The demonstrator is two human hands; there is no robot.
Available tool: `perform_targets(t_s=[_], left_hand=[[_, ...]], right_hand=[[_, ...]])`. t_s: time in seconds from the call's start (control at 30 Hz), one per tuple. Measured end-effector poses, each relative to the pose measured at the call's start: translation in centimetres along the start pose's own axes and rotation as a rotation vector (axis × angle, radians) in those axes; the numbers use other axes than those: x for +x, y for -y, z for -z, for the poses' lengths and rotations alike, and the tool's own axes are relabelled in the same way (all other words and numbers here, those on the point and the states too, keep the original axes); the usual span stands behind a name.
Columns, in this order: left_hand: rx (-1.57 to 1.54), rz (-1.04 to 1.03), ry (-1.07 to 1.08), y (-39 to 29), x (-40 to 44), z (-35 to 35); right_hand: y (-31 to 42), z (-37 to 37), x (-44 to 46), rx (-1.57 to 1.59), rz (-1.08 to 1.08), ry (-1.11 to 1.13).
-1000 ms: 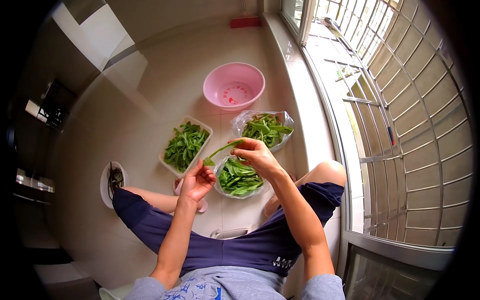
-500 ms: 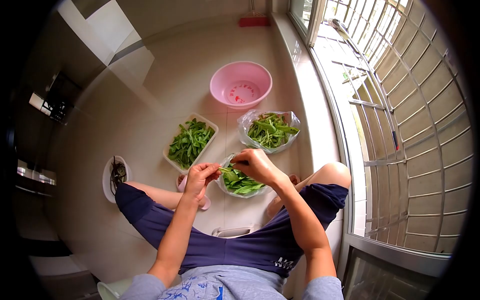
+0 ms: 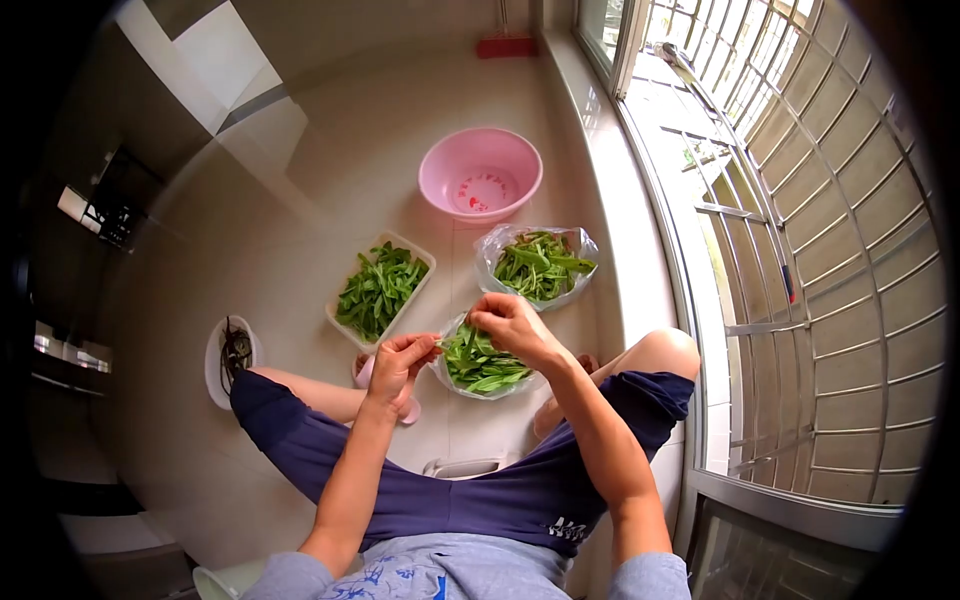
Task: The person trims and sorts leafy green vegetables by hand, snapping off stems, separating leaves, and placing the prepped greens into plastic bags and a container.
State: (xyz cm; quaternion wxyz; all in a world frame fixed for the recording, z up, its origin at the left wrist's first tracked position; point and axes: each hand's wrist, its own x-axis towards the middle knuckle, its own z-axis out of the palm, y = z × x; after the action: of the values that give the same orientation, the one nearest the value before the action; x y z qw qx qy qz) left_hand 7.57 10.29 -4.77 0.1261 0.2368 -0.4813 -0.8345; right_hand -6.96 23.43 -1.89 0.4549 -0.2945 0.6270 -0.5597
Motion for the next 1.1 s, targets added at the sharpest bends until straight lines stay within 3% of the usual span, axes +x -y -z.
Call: perform_targets(t_s=[0.07, 0.2, 0.4, 0.6, 0.8, 0.87, 0.93, 1.0, 1.07, 1.1], left_hand=[[-0.112, 0.011, 0.013, 0.2, -0.1, 0.3], [-0.340, 0.016, 0.157, 0.4, -0.2, 1.2], [-0.436, -0.047, 0.349, 0.6, -0.2, 1.8], [-0.393, -0.175, 0.537, 0.1, 0.0, 1.9], [-0.244, -0.200, 0.553, -0.7, 0.0, 1.9], [-0.276, -0.185, 0.535, -0.5, 0.3, 2.0], [-0.312, -0.168, 0.523, -0.2, 0.9, 1.7], [-0.304, 0.006, 0.228, 0.2, 1.6, 0.8], [-0.309, 0.044, 0.158, 1.2, 3.6, -0.3], [-0.320, 0.038, 0.168, 1.2, 4.2, -1.2]], right_hand=[[0.0, 0.5, 0.2, 0.227, -0.058, -0.156], [-0.8, 1.5, 0.4, 0.561, -0.085, 0.058], [-0.2, -0.2, -0.2, 0.492, -0.225, 0.258], [0.4, -1.2, -0.5, 0.417, -0.228, 0.429], [0.3, -1.9, -0.7, 0.358, -0.260, 0.472], [1.8, -1.0, -1.1, 0.230, -0.250, 0.376], [2.8, 0.9, -1.5, -0.002, -0.176, 0.114], [2.1, 3.4, -1.7, 0.091, -0.086, -0.232], [1.5, 6.0, -2.4, 0.270, -0.002, -0.398], [1.5, 6.8, -3.0, 0.347, -0.001, -0.378]])
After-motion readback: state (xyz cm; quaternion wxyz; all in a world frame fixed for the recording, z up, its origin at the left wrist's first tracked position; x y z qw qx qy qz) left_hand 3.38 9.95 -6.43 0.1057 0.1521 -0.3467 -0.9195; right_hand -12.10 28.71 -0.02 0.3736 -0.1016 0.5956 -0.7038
